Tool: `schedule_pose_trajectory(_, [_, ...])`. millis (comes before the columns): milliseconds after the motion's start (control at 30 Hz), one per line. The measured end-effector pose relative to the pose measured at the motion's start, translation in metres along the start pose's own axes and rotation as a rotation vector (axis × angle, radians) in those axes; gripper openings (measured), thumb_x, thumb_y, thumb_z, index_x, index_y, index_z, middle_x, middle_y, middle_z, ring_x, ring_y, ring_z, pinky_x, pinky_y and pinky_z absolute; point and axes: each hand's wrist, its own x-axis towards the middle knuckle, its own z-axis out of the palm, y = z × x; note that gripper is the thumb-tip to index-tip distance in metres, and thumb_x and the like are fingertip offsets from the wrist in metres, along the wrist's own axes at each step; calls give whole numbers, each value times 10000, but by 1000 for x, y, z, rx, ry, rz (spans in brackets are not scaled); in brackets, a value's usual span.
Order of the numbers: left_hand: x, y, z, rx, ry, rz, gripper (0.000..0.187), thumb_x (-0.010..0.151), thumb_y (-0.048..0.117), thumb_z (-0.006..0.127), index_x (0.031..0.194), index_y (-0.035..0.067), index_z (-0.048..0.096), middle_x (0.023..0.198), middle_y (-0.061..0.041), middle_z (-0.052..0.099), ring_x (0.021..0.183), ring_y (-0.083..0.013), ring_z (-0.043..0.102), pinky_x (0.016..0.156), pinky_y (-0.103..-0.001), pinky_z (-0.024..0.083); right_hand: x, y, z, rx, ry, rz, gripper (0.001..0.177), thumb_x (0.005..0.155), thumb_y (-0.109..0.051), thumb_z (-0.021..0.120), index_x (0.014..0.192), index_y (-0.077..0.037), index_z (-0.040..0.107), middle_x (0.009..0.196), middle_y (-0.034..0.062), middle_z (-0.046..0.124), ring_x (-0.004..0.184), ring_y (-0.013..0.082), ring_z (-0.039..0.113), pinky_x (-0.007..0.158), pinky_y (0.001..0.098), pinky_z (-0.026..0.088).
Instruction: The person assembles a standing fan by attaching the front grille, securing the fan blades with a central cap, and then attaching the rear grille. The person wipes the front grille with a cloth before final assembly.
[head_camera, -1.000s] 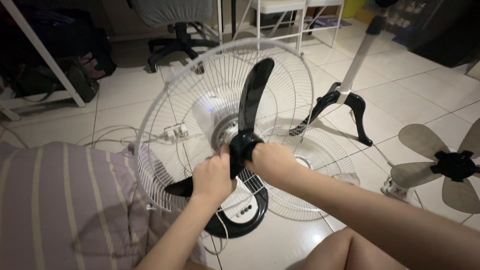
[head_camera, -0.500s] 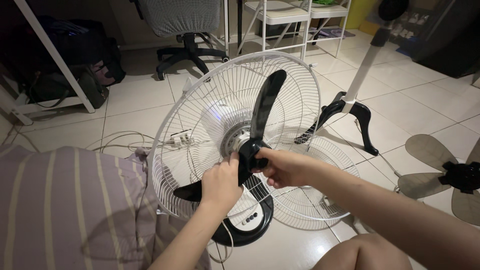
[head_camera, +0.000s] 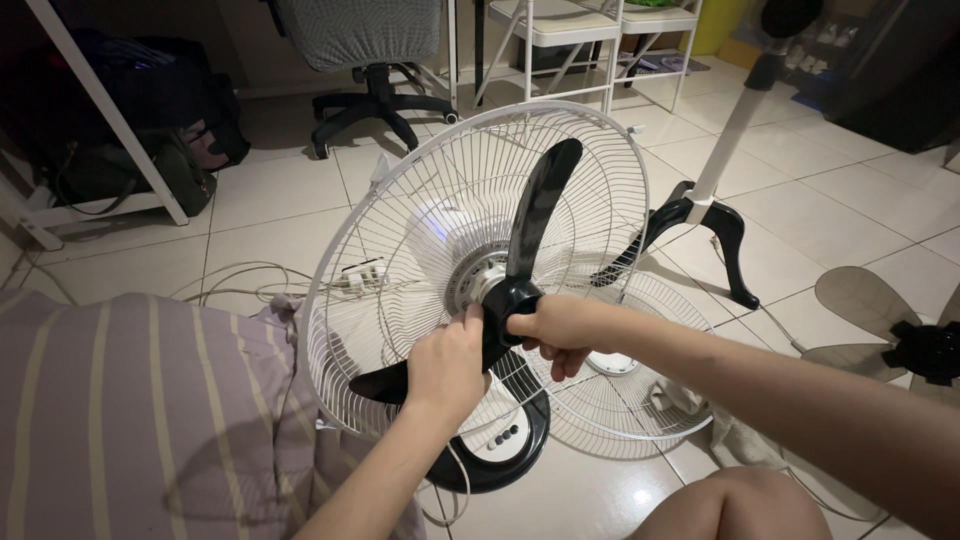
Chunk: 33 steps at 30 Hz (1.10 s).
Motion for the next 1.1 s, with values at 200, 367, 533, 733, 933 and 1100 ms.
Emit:
schedule_pose_trajectory(200, [2,-2,5,-8,19,3,769,626,94,833,1308,-45,505,994,-160,688,857,-324,710,703,-422,579,-3,-8,5,-136,55,6,509,974,-364,556,847,122,643,633,156,634,537,265,737,499,354,640])
schedule_pose_trajectory(367, [4,-3,8,-22,15,-21,793,613,116,851,1310,-35,505,1045,-162,692,842,-334,716,690,-430,583,-17,-13,14,-283,140,-67,540,967,-395,561,829,117,662,619,158,681,511,263,733,491,354,636])
schedule_pose_trajectory(533, [-2,-1,3,-108,59,-79,809,645,191,870,1347,20,507,1081,-139,689,942,-330,698,787,-438,566,-30,-16,24,-432,289,-132,572,971,-483,558,881,50,747,567,130,698,486,222,722,497,318,610])
schedule_pose_trajectory(733, [-31,-9,-7,-78,265,-47,1010,567,357,930,1439,73,506,1190,-163,632,1095,-354,563,943,-493,428,-15,47,29,-338,246,-233,582,879,-626,639,941,-62,770,536,134,706,469,183,723,525,331,593])
schedule_pose_trajectory(933, [-92,-24,5,10,697,-86,633,777,315,865,1313,134,582,1302,-88,588,1272,-309,530,1109,-465,402,74,161,63,-317,136,-193,456,1021,-438,507,1110,-89,786,924,147,790,833,235,757,814,360,596])
schedule_pose_trajectory(1100, [-109,-28,28,-58,920,-418,975,818,322,832,1535,-18,266,1508,-358,326,1422,-536,354,1204,-559,338,152,217,128,-199,97,-437,399,999,-321,542,1338,-130,633,1266,177,734,1132,292,721,1007,387,553])
